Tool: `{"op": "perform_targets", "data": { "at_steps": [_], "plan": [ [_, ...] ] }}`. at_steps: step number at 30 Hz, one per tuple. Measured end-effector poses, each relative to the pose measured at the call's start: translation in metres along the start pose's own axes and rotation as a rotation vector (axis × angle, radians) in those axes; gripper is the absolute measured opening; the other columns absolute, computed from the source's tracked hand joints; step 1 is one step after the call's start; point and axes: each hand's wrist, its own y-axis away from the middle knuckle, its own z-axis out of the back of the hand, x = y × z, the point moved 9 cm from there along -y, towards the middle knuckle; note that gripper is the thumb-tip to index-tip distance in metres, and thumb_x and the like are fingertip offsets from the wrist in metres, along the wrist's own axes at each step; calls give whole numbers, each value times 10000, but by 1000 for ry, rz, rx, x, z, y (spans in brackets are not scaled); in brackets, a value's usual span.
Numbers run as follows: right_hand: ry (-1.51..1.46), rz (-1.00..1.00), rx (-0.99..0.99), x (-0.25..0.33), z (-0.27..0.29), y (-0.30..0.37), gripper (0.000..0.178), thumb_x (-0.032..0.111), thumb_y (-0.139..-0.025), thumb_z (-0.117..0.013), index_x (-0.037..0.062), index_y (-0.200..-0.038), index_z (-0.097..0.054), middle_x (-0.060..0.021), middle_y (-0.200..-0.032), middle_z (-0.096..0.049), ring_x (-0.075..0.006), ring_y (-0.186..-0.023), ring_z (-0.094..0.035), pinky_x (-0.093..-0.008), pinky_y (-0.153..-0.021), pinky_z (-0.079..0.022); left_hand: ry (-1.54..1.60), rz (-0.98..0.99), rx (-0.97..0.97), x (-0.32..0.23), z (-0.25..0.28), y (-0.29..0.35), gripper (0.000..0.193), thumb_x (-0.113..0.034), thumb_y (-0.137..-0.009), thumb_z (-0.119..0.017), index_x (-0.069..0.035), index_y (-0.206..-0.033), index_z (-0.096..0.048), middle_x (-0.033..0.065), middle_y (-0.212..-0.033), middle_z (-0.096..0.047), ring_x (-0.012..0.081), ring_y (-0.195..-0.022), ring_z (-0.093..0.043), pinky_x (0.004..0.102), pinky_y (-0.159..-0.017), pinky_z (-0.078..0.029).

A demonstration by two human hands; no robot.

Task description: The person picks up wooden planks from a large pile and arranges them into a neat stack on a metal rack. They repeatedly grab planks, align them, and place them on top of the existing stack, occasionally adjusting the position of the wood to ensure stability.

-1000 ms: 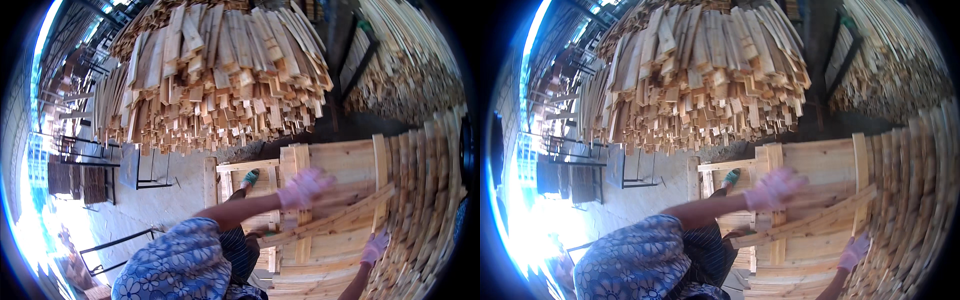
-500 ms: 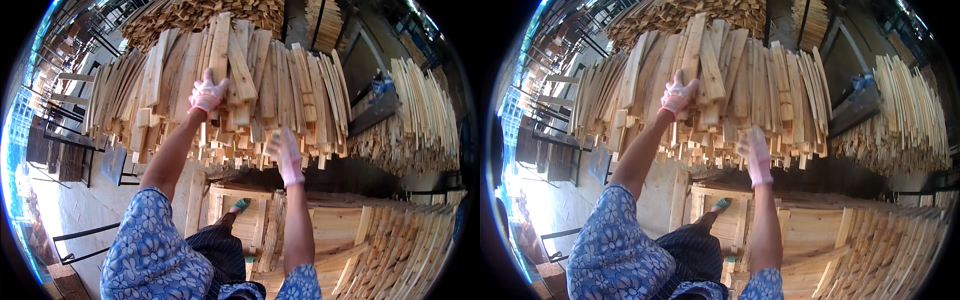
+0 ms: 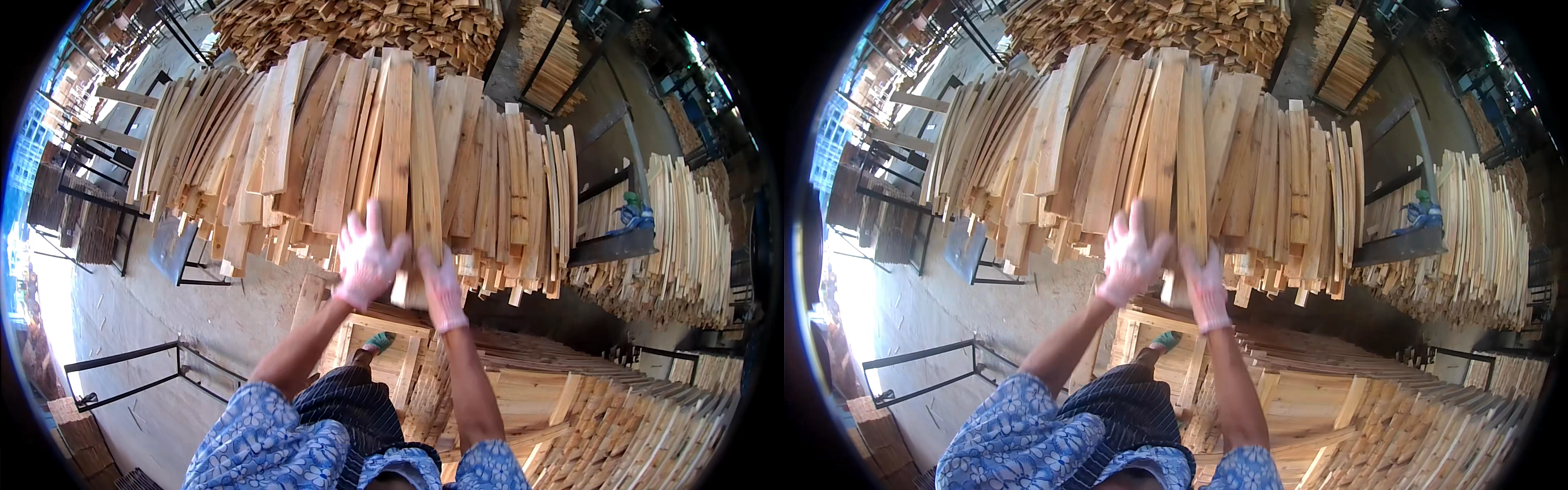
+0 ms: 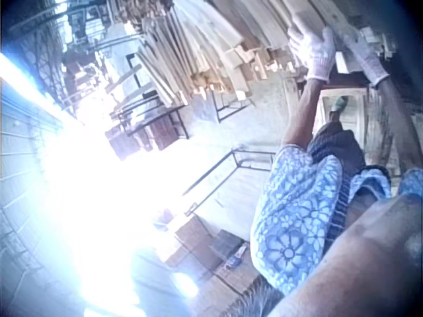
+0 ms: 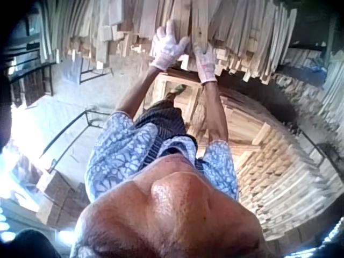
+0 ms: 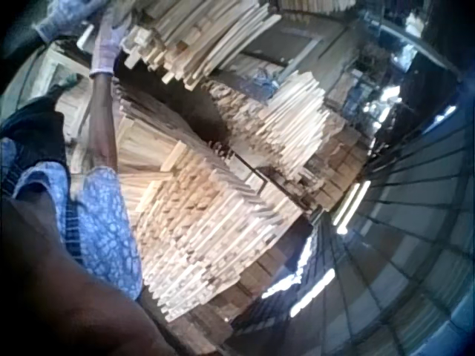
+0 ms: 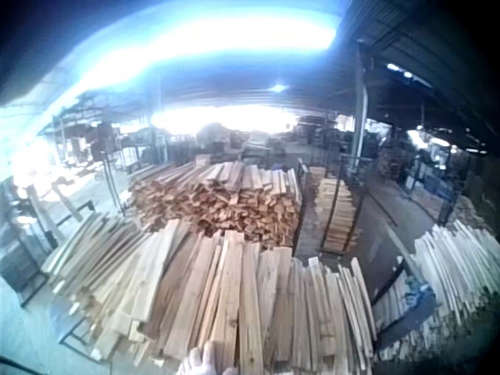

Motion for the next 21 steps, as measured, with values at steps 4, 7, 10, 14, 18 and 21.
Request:
{"op": "perform_targets", "data": {
  "at_steps": [4, 7, 10, 14, 18, 21],
  "plan": [
    [-709, -107, 263, -46, -11, 63, 797, 176, -957, -708, 1, -1575, -236, -144, -1383, -572, -220, -1297, -524, -313, -1073, -438, 292, 82, 103, 45, 13, 73, 867, -447, -867, -720, -18, -1509, -326, 288, -1277, -488, 440, -1187, -491, 555, -1075, -365],
    [-765, -278, 318, -114, 12, 18, 641, 409, -1025, -598, 8, -1494, -425, -55, -1350, -587, -163, -1243, -546, -319, -1051, -459, 849, 601, 286, 100, 3, 63, 778, -436, -912, -715, 26, -1442, -381, 211, -1222, -583, 235, -1074, -613, 371, -902, -526],
    [-640, -311, 97, -61, -4, -20, 782, 615, -936, -619, 37, -1446, -487, -83, -1256, -600, -235, -1120, -583, -359, -975, -488, 452, 587, 226, 95, 16, 45, 836, -585, -860, -685, -39, -1434, -418, 252, -1263, -536, 326, -1131, -576, 457, -949, -497],
    [-674, -247, 209, -50, -17, -22, 862, 665, -961, -513, 66, -1552, -325, -117, -1509, -446, -282, -1343, -468, -423, -1127, -406, 294, 528, 297, 46, 1, 44, 988, -724, -746, -702, -116, -1471, -416, 325, -1365, -416, 523, -1219, -486, 567, -1022, -448],
    [-804, -240, 315, -78, -31, 18, 843, 640, -998, -452, 68, -1582, -245, -149, -1575, -345, -316, -1398, -405, -439, -1177, -358, 482, 526, 424, 42, 25, 81, 1063, -677, -749, -721, -102, -1532, -290, 327, -1374, -389, 519, -1296, -453, 555, -1076, -420],
    [-465, 54, 297, -57, -24, 84, 848, 686, -1010, -295, 124, -1624, -139, -165, -1624, -244, -308, -1467, -291, -450, -1217, -278, 633, 522, 608, 45, 29, 141, 1141, -653, -746, -737, -64, -1562, -199, 319, -1443, -352, 472, -1410, -362, 523, -1149, -358]
  ]
}}
